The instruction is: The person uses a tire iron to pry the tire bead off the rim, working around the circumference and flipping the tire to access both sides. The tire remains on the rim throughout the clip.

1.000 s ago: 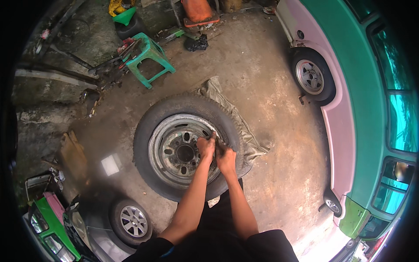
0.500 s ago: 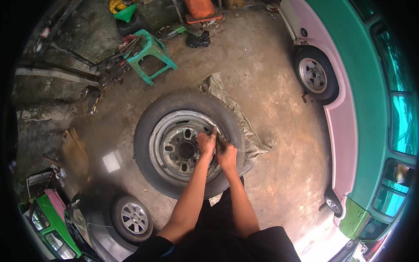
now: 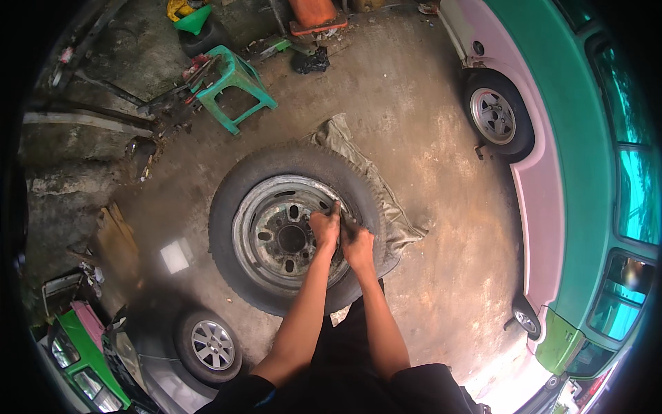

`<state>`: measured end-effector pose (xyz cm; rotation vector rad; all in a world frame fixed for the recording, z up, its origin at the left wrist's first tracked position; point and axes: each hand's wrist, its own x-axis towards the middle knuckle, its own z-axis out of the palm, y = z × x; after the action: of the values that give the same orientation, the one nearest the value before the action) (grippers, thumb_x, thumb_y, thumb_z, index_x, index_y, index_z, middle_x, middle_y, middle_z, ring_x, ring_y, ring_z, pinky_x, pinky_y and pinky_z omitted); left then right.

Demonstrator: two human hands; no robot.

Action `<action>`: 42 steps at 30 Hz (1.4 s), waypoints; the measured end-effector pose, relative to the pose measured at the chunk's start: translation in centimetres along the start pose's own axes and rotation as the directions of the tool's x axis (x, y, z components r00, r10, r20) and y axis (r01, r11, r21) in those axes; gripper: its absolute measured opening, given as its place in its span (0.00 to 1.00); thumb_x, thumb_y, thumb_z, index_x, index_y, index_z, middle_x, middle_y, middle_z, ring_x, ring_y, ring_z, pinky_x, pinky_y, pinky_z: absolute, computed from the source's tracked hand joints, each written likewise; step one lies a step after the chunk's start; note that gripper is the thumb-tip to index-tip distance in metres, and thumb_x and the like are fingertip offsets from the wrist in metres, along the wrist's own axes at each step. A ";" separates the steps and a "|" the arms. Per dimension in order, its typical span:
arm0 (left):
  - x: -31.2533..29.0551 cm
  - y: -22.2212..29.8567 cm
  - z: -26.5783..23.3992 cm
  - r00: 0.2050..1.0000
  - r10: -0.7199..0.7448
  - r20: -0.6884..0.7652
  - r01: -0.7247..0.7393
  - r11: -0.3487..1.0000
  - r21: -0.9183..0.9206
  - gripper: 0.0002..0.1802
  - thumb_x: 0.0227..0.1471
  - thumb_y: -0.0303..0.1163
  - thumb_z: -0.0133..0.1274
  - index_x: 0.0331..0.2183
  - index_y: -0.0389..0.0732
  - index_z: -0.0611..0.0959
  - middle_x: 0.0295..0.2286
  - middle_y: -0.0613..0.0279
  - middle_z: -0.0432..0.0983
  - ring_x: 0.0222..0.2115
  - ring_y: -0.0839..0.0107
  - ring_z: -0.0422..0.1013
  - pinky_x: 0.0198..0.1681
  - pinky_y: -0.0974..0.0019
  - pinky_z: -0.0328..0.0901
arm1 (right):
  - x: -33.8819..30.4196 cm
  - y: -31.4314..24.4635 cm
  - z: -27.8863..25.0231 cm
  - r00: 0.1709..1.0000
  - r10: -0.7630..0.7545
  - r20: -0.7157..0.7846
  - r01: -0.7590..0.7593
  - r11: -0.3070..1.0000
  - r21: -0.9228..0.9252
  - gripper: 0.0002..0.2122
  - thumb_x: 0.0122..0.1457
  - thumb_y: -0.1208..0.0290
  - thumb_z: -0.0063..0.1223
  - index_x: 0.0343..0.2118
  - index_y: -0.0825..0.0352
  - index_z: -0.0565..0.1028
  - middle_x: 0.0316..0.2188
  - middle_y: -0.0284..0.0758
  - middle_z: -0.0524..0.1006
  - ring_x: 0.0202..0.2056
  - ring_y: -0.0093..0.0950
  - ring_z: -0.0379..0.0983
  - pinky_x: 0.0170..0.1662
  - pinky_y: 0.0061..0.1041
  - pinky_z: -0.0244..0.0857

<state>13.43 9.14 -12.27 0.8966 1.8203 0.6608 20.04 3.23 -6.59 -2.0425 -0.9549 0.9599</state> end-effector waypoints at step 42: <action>-0.1 1.2 -0.2 0.996 -0.093 -0.012 0.094 0.995 0.018 0.27 0.46 0.44 0.66 0.19 0.25 0.79 0.19 0.43 0.77 0.20 0.55 0.73 0.30 0.55 0.65 | 0.5 0.1 -0.4 0.997 -0.077 0.014 0.077 0.995 -0.063 0.11 0.55 0.73 0.53 0.39 0.72 0.78 0.32 0.54 0.77 0.39 0.46 0.77 0.40 0.34 0.69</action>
<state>13.61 9.75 -11.25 0.8162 1.8690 0.5915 20.68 3.50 -6.64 -2.0388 -1.0749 0.9119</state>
